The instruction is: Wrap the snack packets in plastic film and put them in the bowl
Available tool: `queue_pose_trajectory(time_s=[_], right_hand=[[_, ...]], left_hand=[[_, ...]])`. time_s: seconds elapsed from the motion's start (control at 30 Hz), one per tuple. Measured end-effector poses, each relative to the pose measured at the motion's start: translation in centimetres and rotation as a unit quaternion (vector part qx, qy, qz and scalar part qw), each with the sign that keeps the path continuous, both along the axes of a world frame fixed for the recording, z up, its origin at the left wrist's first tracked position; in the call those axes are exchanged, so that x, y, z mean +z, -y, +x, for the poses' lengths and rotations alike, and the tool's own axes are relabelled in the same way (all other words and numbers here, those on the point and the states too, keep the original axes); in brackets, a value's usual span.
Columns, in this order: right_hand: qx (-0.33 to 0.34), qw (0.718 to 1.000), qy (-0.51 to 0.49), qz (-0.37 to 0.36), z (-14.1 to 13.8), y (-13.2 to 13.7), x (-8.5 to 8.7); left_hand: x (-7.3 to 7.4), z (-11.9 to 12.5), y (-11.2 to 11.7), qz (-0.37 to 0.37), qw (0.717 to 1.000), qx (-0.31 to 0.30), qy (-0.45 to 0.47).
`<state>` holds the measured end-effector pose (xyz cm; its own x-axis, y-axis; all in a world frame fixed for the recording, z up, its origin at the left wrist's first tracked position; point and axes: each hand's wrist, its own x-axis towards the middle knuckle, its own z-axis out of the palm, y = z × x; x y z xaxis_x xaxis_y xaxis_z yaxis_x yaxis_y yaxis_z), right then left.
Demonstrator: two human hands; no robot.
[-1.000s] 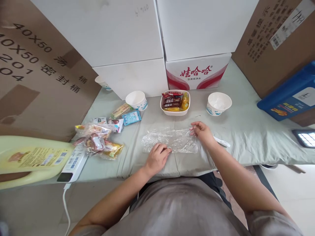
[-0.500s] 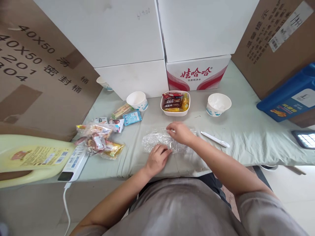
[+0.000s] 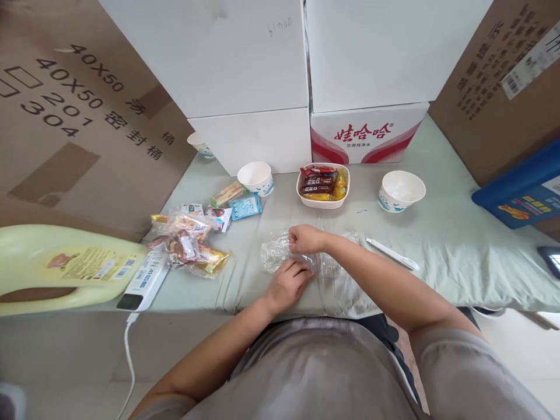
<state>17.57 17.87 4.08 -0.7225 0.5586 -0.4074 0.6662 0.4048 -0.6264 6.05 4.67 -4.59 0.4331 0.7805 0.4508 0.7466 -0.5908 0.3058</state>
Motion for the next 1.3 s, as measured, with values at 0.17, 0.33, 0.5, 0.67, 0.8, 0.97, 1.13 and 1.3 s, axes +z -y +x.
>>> queue_pose_trajectory(time_s=[0.17, 0.33, 0.5, 0.67, 0.8, 0.97, 1.13, 1.3], right_hand=[[0.030, 0.984, 0.009, -0.176, -0.9, -2.4, 0.1], [0.032, 0.964, 0.012, -0.262, -1.3, -3.8, 0.1], [0.017, 0.950, 0.014, -0.311, -1.3, -4.0, 0.5], [0.018, 0.952, 0.034, -0.304, -1.4, -5.0, 0.2], [0.020, 0.951, 0.031, -0.307, -1.3, -4.8, 0.2], [0.024, 0.938, 0.023, -0.345, -0.8, -3.9, 0.9], [0.000, 0.937, 0.008, -0.349, 0.4, -3.5, 1.6], [0.027, 0.966, 0.033, -0.256, 1.6, -1.7, 1.6]], left_hand=[[0.1, 0.0, -0.1, -0.003, 1.000, -0.007, -0.002], [0.5, 0.0, -0.2, 0.005, 1.000, -0.004, -0.008], [0.6, 0.0, -0.3, -0.010, 1.000, -0.006, -0.010], [0.6, 0.0, -0.2, -0.017, 1.000, -0.006, -0.015], [0.9, 0.1, -0.2, -0.020, 1.000, -0.001, -0.019], [1.2, 0.2, -0.3, -0.016, 1.000, -0.003, -0.012], [1.2, 0.2, -0.2, -0.030, 0.999, 0.008, -0.018], [0.9, 0.2, -0.2, -0.018, 0.999, 0.021, -0.031]])
